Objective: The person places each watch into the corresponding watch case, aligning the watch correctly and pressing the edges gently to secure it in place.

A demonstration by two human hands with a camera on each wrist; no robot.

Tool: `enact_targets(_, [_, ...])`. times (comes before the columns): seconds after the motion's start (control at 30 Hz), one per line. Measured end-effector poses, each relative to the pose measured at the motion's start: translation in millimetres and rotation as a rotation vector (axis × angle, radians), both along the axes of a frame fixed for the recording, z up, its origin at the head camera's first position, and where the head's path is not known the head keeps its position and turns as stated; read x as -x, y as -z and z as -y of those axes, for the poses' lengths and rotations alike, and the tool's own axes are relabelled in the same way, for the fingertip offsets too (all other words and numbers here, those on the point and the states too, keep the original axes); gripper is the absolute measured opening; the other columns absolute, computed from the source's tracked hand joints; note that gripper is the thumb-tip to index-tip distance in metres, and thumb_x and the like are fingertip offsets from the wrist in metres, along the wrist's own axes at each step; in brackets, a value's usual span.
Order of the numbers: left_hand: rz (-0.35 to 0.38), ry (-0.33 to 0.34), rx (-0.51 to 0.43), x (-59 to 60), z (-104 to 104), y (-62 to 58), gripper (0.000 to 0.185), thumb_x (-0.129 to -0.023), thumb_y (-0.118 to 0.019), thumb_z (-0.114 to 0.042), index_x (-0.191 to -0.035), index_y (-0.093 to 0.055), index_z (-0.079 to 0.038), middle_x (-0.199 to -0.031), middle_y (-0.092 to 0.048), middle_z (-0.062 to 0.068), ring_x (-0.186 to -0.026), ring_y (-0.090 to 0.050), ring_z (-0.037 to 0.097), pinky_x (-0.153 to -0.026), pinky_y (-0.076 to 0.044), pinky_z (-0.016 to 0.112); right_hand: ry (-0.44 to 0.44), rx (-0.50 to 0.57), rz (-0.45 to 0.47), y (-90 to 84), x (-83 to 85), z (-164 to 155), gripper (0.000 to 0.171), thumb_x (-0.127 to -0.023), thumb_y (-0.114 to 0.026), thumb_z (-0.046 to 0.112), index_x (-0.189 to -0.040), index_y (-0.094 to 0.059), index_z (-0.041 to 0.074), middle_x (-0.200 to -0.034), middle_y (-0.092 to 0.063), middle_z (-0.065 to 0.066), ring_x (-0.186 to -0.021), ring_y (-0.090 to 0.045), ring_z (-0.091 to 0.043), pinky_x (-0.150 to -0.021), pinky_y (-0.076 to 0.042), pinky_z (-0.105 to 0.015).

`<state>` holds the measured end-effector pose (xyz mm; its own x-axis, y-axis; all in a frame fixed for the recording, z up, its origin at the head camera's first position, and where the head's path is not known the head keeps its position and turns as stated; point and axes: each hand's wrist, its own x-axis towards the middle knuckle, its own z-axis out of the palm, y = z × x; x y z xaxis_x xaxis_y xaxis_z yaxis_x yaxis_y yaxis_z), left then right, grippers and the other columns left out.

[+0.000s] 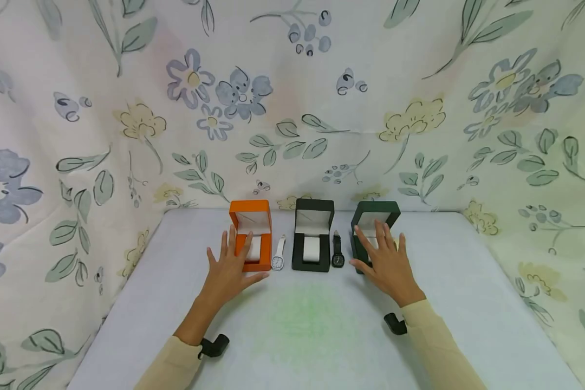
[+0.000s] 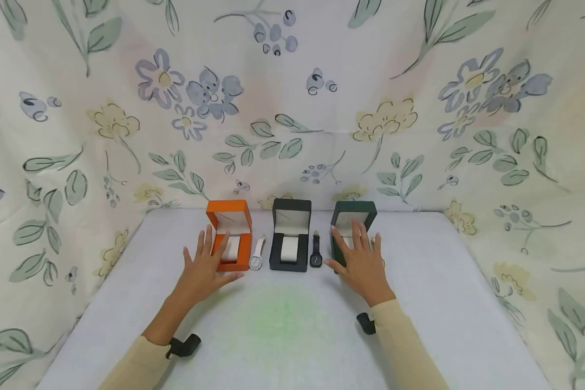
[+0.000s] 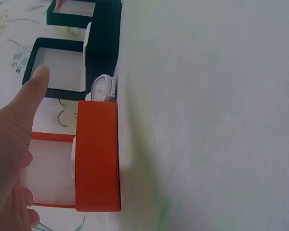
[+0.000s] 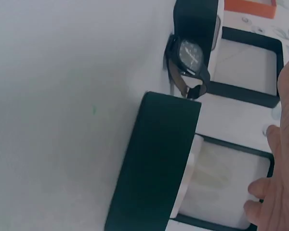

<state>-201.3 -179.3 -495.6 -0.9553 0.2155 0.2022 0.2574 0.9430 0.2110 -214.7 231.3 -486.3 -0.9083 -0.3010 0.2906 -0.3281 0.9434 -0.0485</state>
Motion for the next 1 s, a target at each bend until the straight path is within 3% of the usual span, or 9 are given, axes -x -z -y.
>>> enact_targets(0.13, [-0.028, 0.009, 0.014, 1.0, 2, -1.0, 0.111, -0.080, -0.063, -0.080, -0.164, -0.020, -0.023, -0.168, 0.003, 0.023, -0.153, -0.003, 0.046, -0.107, -0.015, 0.083, -0.020, -0.002, -0.001, -1.8, 2.2, 4, 0.083, -0.096, -0.053, 0.066, -0.164, -0.021, 0.030, -0.165, -0.013, -0.027, -0.152, -0.013, -0.046, -0.115, -0.011, -0.075])
enact_targets(0.3, [-0.088, 0.026, 0.027, 5.4, 10, -1.3, 0.109, -0.081, -0.063, -0.079, -0.163, -0.024, -0.020, -0.167, -0.004, 0.026, -0.153, -0.009, 0.046, -0.110, -0.022, 0.078, -0.062, 0.081, 0.035, -5.7, 3.7, 15, 0.079, -0.099, -0.051, 0.062, -0.164, -0.019, 0.028, -0.165, -0.013, -0.027, -0.151, -0.017, -0.048, -0.114, -0.013, -0.076])
enact_targets(0.63, [-0.115, 0.057, -0.049, 13.4, 23, -1.1, 0.105, -0.080, -0.065, -0.077, -0.160, -0.033, -0.017, -0.166, -0.015, 0.025, -0.149, -0.022, 0.047, -0.111, -0.034, 0.068, -0.122, 0.236, 0.099, -7.9, 2.5, 39, 0.085, -0.099, -0.056, 0.056, -0.165, -0.010, 0.028, -0.165, -0.022, -0.023, -0.151, -0.021, -0.043, -0.118, -0.016, -0.069])
enact_targets(0.83, [-0.076, 0.085, -0.134, 16.0, 32, -2.2, 0.096, -0.079, -0.079, -0.063, -0.156, -0.043, -0.018, -0.163, -0.025, 0.026, -0.134, -0.047, 0.050, -0.095, -0.052, 0.061, -0.155, 0.238, 0.028, -7.1, 2.2, 54, 0.082, -0.097, -0.064, 0.050, -0.162, -0.026, 0.016, -0.157, -0.041, -0.020, -0.145, -0.038, -0.038, -0.116, -0.024, -0.068])
enact_targets(1.0, [-0.054, 0.081, -0.154, 17.3, 38, -4.3, 0.089, -0.080, -0.082, -0.055, -0.153, -0.048, -0.017, -0.160, -0.032, 0.023, -0.137, -0.044, 0.046, -0.093, -0.055, 0.058, -0.191, 0.227, -0.027, -4.2, 3.3, 66, 0.068, -0.098, -0.066, 0.043, -0.153, -0.045, 0.009, -0.149, -0.052, -0.017, -0.139, -0.046, -0.035, -0.114, -0.030, -0.066])
